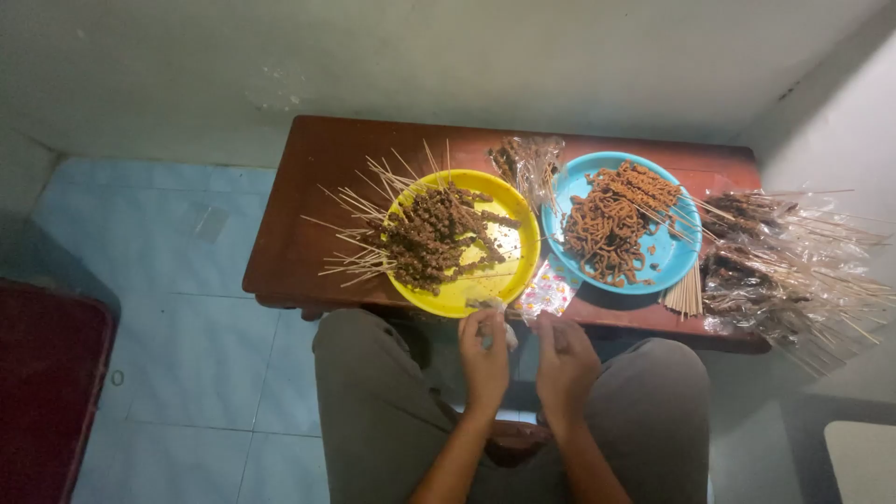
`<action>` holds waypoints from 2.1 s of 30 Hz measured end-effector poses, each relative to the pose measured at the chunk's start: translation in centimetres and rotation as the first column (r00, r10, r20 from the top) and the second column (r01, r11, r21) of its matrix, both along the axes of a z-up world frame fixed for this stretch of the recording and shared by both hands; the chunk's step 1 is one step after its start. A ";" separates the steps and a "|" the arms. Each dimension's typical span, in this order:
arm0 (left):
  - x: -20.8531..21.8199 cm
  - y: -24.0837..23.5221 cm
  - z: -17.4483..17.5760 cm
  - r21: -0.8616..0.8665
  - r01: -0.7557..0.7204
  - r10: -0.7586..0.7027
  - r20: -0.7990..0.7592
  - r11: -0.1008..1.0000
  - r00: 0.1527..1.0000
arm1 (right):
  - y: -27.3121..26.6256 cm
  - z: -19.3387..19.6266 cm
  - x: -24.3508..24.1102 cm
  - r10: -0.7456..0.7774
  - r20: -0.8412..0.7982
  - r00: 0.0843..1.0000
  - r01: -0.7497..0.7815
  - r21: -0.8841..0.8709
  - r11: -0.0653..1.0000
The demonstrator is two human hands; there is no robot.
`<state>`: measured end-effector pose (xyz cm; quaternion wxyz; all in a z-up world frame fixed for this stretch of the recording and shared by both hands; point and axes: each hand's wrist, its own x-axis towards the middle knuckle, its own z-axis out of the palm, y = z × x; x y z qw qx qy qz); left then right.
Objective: The person places several food skewers into plastic bags and seals them by hand.
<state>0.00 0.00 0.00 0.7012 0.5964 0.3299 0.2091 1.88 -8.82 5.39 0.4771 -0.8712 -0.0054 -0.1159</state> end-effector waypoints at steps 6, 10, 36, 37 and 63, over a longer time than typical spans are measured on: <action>1.1 2.0 2.0 -0.313 -0.055 0.007 -0.153 0.948 0.988 | 0.8 -2.6 0.9 0.237 0.034 0.971 -0.239 0.079 0.968; 1.1 4.7 -1.0 -0.219 -0.105 0.105 -0.011 0.970 0.994 | -0.3 -3.7 3.5 0.370 -0.146 0.917 -0.341 0.192 0.920; 4.4 11.4 0.0 -0.280 0.100 -0.067 0.123 0.955 0.990 | 9.4 -17.5 21.1 0.015 -0.671 0.742 0.345 0.401 0.849; 4.5 11.4 -0.2 -0.277 0.101 -0.067 0.130 0.955 0.989 | 9.6 -18.4 21.9 0.017 -0.665 0.747 0.342 0.405 0.848; 3.6 10.3 1.8 -0.341 0.080 -0.077 0.023 0.937 0.997 | 5.0 -10.1 13.6 0.051 -0.242 0.969 0.016 0.265 0.964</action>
